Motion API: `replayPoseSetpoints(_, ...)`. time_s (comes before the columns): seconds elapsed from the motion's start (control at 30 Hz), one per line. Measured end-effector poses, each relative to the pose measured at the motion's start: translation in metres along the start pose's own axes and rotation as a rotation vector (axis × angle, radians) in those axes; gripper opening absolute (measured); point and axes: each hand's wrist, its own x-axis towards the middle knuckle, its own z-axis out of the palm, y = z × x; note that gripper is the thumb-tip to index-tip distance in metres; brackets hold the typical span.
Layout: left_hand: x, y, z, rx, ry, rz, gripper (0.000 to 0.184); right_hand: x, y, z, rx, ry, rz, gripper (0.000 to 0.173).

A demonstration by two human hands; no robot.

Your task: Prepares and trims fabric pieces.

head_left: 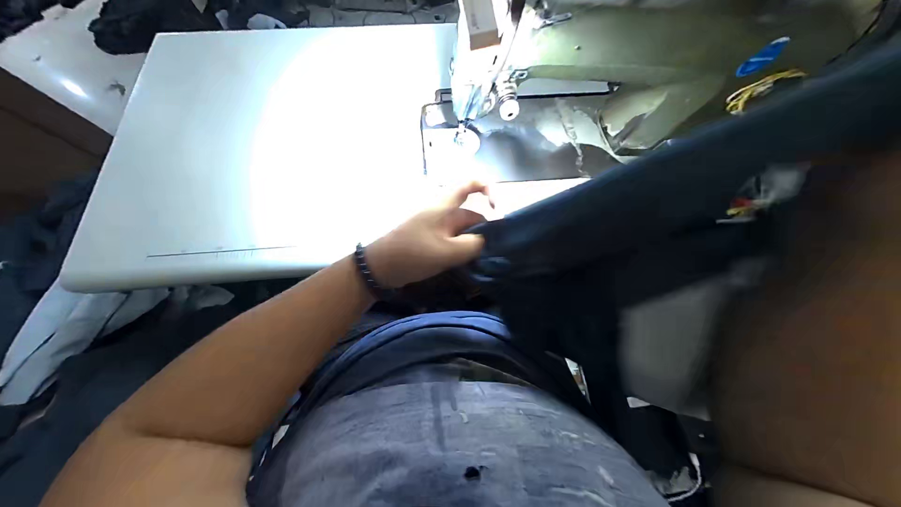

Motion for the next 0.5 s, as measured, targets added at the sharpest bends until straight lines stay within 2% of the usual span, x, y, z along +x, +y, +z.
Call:
replayPoseSetpoints(0.03, -0.017, -0.023, -0.012, 0.02, 0.105, -0.176, 0.013, 0.002, 0.005, 0.045, -0.052, 0.12, 0.105, 0.011)
replayPoseSetpoints(0.07, -0.034, -0.04, -0.028, 0.012, 0.155, -0.28, 0.018, -0.002, 0.015, 0.078, -0.033, 0.145, 0.2, 0.012)
replayPoseSetpoints(0.13, -0.058, -0.054, -0.058, -0.037, 0.183, -0.348, 0.027, -0.022, 0.029, 0.122, 0.044, 0.071, 0.326, 0.014)
replayPoseSetpoints(0.2, -0.068, -0.048, -0.082, 0.073, 0.11, -0.455, 0.024, -0.032, 0.03, 0.15, 0.096, 0.026, 0.343, 0.016)
replayPoseSetpoints(0.27, -0.055, -0.017, -0.083, 0.513, -0.035, -0.54, 0.016, -0.028, 0.024, 0.172, 0.083, 0.014, 0.243, 0.018)
replayPoseSetpoints(0.33, -0.03, -0.005, -0.061, 0.891, -0.095, -0.523, 0.048, -0.021, 0.018, 0.189, 0.065, -0.02, 0.127, 0.019)
replayPoseSetpoints(0.37, -0.019, -0.006, -0.046, 0.949, -0.069, -0.451, 0.055, -0.019, 0.015, 0.195, 0.058, -0.055, 0.091, 0.019)
replayPoseSetpoints(0.4, -0.007, -0.009, -0.032, 0.928, -0.042, -0.389, 0.053, -0.017, 0.014, 0.198, 0.033, -0.095, 0.056, 0.02)
replayPoseSetpoints(0.43, 0.004, -0.013, -0.023, 0.832, -0.034, -0.38, 0.042, -0.017, 0.012, 0.197, -0.027, -0.135, 0.028, 0.02)
replayPoseSetpoints(0.5, 0.023, -0.022, -0.019, 0.574, -0.039, -0.452, 0.027, -0.02, 0.006, 0.185, -0.209, -0.204, 0.003, 0.029)
